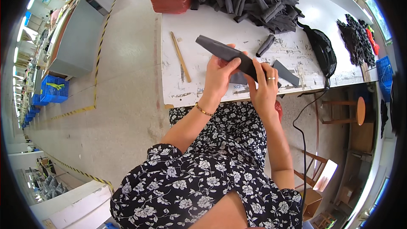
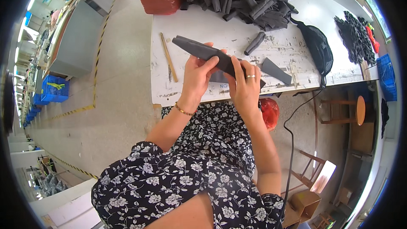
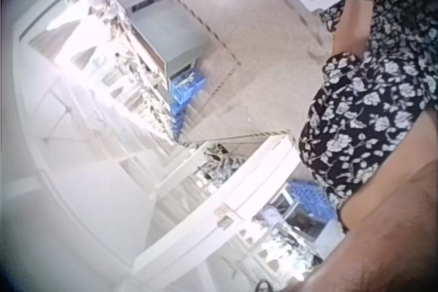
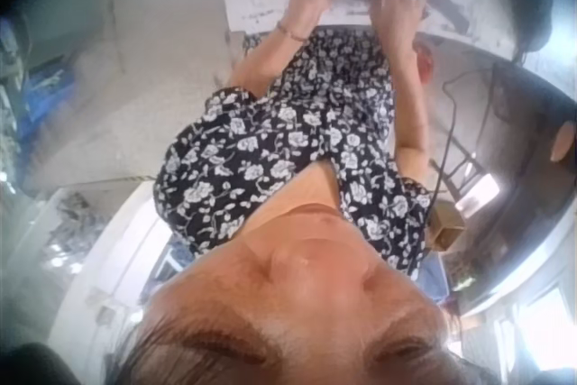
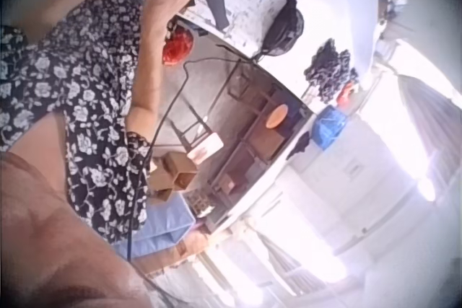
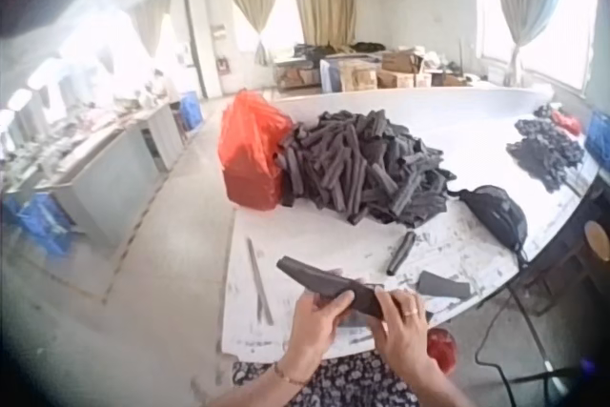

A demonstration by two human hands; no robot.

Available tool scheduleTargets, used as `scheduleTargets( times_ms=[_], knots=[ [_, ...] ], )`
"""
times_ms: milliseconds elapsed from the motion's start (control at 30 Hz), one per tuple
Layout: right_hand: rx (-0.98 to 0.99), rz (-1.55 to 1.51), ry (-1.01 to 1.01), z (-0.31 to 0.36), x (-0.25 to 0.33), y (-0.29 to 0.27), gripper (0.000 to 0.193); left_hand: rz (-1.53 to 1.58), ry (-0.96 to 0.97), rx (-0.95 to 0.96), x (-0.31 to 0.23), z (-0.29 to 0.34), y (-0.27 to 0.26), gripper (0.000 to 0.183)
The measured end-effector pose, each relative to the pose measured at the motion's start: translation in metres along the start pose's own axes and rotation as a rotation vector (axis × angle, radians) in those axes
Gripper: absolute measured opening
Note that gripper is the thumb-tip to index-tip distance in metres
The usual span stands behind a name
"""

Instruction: The person stands at a white workbench in a factory setting, repeatedly picking up dark gray fabric pieces. They fold and insert one piece into another, creating a nested assembly. The person handles the items one at a time, placing the finished units on the table.

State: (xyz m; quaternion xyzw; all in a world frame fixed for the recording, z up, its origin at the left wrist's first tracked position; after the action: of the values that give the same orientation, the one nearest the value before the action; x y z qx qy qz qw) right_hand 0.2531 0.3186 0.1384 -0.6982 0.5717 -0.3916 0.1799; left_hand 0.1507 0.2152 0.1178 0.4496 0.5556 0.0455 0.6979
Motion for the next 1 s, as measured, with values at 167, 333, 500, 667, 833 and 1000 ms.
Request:
scheduleTargets(
  times_ms=[167,333,500,667,833,1000],
  knots=[
    [-0.016,-0.125,-0.037,-0.002,0.021,0.004,0.060,0.173,-0.049,0.196,0.009,-0.006,0.009,0.039],
    [0.081,-0.193,0.050,0.025,0.001,0.012,0.047,0.205,0.028,0.195,0.027,-0.006,0.003,0.025],
    [0.095,-0.224,-0.001,0.011,0.006,0.026,0.042,0.243,0.034,0.158,0.032,-0.002,0.001,0.024],
    [0.134,-0.249,-0.018,-0.005,0.016,0.030,0.041,0.226,0.022,0.118,0.025,0.000,-0.002,0.026],
    [0.172,-0.204,0.054,0.003,0.018,0.011,0.030,0.077,0.060,0.052,0.000,-0.010,-0.017,0.028],
    [0.157,-0.291,-0.008,-0.005,0.017,0.017,0.020,0.227,0.029,0.082,0.021,0.001,-0.002,0.028]
  ],
)
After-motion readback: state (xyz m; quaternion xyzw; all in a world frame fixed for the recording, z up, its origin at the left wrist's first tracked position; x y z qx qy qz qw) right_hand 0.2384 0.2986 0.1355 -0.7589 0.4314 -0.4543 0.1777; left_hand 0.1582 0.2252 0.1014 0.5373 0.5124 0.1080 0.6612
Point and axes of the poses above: each hand's wrist, its own z-axis away from the middle knuckle, its own y-axis out of the palm, x = y × z, the point moved 3 cm from there along -z, towards the middle knuckle, and after that the axes turned 5 degrees about x, right-handed, at the moved point
